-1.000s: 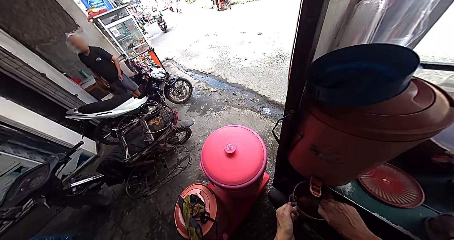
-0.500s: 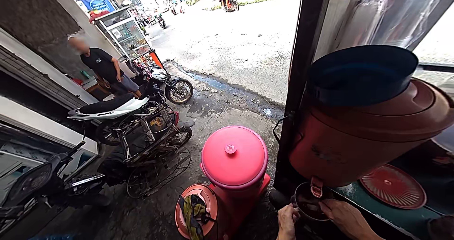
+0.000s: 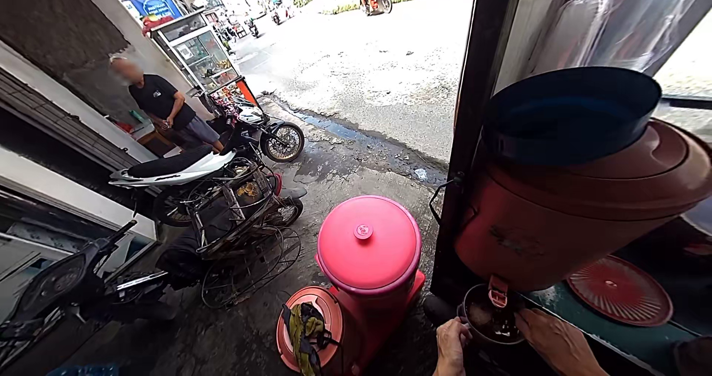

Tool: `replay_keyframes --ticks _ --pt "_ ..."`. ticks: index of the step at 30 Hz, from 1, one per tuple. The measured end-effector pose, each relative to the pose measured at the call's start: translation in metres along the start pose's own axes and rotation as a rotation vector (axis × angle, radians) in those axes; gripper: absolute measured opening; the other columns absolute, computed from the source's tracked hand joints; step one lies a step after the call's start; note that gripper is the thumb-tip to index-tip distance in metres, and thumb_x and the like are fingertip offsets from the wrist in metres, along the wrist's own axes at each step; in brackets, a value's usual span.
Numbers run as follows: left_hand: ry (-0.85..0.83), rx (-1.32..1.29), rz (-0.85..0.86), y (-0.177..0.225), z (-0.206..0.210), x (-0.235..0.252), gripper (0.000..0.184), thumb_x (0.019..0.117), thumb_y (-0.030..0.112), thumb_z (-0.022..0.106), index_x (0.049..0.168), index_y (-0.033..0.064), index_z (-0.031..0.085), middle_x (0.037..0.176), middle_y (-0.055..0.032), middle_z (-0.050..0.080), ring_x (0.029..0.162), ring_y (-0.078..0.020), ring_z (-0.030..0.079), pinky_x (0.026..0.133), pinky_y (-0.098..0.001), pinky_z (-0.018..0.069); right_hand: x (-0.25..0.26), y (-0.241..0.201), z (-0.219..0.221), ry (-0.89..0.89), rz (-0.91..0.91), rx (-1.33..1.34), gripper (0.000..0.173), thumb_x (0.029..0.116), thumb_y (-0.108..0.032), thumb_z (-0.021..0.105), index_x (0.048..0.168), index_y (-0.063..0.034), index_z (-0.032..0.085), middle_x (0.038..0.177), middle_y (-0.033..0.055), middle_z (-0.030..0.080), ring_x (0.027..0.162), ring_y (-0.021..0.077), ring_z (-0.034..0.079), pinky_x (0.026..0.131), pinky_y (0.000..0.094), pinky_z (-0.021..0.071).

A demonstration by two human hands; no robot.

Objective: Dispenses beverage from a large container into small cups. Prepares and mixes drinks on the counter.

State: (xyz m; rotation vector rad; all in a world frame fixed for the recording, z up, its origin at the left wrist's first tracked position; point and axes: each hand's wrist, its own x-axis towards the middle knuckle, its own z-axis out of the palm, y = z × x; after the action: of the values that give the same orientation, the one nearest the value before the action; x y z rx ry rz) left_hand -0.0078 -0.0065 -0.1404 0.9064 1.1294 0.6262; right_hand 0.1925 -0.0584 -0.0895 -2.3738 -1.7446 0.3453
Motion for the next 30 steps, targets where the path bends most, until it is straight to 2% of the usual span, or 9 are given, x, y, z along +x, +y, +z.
replay_keyframes --ticks 4,7,10,13,17,22,30 --pt "0.004 -0.023 -0.004 -0.0016 0.0009 0.0013 0.031 0.0988 0.009 0.042 0.085 -0.0054 0.066 0.121 -0.0182 0.065 0.103 -0.0167 0.058 0.086 -0.0322 0.0477 0.0016 -0.0007 -0.0003 0.051 -0.011 -0.01 0.032 0.1023 -0.018 0.052 0.089 0.0016 0.073 0.092 0.0242 0.072 0.084 0.0441 0.072 0.066 0.0597 0.0544" --pt "-0.003 -0.037 -0.013 -0.001 0.0005 0.0006 0.031 0.0996 0.01 0.042 0.089 -0.0059 0.067 0.122 -0.0186 0.064 0.106 -0.018 0.058 0.089 -0.0337 0.0478 0.002 -0.0015 0.0 0.051 -0.016 -0.031 0.032 0.1023 -0.018 0.051 0.088 0.0013 0.072 0.091 0.0235 0.072 0.083 0.0433 0.072 0.065 0.0583 0.0546" --pt "0.012 -0.043 0.0 -0.0025 0.0014 0.0018 0.031 0.0987 0.01 0.042 0.085 -0.0034 0.067 0.115 -0.0152 0.066 0.099 -0.0147 0.058 0.085 -0.0312 0.048 0.0029 -0.0025 -0.0001 0.036 -0.011 -0.045 0.033 0.1027 -0.019 0.051 0.089 0.001 0.073 0.092 0.0233 0.072 0.084 0.0434 0.073 0.066 0.0579 0.055" --pt "0.001 -0.051 0.005 -0.0026 0.0003 0.0023 0.031 0.099 0.011 0.042 0.085 -0.0037 0.067 0.113 -0.0148 0.066 0.098 -0.0146 0.058 0.086 -0.0314 0.0479 0.0038 -0.0029 0.0002 0.037 -0.021 -0.054 0.033 0.1027 -0.02 0.051 0.088 0.0005 0.073 0.091 0.0229 0.072 0.084 0.0423 0.073 0.066 0.0578 0.0549" --pt "0.007 -0.046 0.014 -0.0031 0.0006 0.0031 0.03 0.0984 0.01 0.043 0.082 -0.0015 0.066 0.104 -0.0107 0.067 0.09 -0.011 0.057 0.079 -0.0279 0.0468 0.0045 -0.0031 0.0001 0.045 -0.022 -0.057 0.031 0.1019 -0.019 0.052 0.087 0.0005 0.073 0.091 0.0227 0.073 0.082 0.0423 0.073 0.064 0.0575 0.0549" --pt "0.008 -0.047 -0.004 -0.0013 0.001 0.0038 0.029 0.0993 0.01 0.044 0.084 -0.0008 0.067 0.097 -0.0068 0.066 0.083 -0.0084 0.055 0.074 -0.0254 0.0459 0.0059 -0.0031 -0.0003 0.038 -0.028 -0.056 0.032 0.1023 -0.019 0.052 0.088 0.001 0.072 0.091 0.0229 0.072 0.082 0.0427 0.073 0.064 0.0577 0.0549" --pt "0.005 -0.058 -0.033 0.0021 0.0007 0.0051 0.03 0.0999 0.008 0.043 0.09 -0.0052 0.067 0.117 -0.0166 0.066 0.104 -0.0173 0.058 0.089 -0.0337 0.0479 0.0082 -0.005 -0.0019 -0.017 0.003 -0.059 0.032 0.1032 -0.02 0.051 0.092 0.0009 0.073 0.095 0.0235 0.073 0.087 0.0432 0.073 0.068 0.0588 0.0549"
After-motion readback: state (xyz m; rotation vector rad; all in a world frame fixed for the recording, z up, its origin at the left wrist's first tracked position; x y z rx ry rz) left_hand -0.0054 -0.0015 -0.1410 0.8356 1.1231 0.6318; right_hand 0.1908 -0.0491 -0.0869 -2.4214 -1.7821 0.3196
